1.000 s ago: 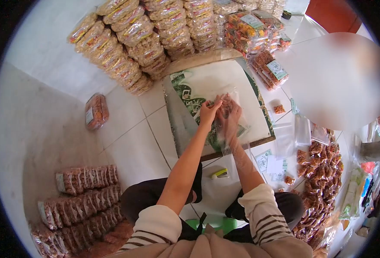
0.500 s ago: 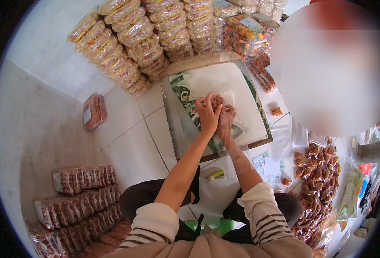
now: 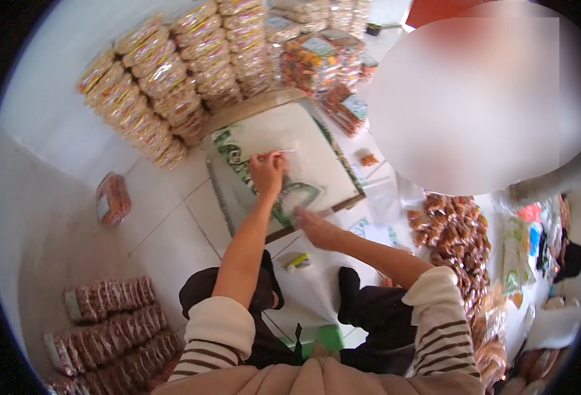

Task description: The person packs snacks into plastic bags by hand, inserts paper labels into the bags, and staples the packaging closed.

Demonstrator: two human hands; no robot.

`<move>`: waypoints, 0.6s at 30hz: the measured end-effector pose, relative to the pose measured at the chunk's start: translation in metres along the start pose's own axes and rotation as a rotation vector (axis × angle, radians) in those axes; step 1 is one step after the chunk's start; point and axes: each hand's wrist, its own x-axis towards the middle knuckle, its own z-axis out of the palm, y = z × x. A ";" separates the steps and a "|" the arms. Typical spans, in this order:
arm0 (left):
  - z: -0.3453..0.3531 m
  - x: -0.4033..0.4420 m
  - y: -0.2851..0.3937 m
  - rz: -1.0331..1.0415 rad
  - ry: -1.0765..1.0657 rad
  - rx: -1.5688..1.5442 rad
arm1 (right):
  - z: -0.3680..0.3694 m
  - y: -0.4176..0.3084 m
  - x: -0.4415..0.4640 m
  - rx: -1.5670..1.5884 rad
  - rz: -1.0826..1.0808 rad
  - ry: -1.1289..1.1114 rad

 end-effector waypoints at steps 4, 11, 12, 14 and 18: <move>-0.009 0.001 0.030 -0.224 -0.001 0.201 | -0.078 -0.038 -0.098 0.049 0.133 -0.240; 0.019 -0.038 0.171 0.305 0.038 -0.180 | -0.136 -0.033 -0.284 0.311 0.917 0.706; 0.028 -0.053 0.193 0.450 -0.032 -0.332 | -0.129 -0.030 -0.304 0.330 1.047 0.835; 0.049 -0.092 0.230 0.527 -0.181 -0.493 | -0.095 -0.023 -0.345 0.465 1.217 1.079; 0.085 -0.173 0.263 0.598 -0.521 -0.618 | -0.019 -0.018 -0.378 0.383 1.479 1.091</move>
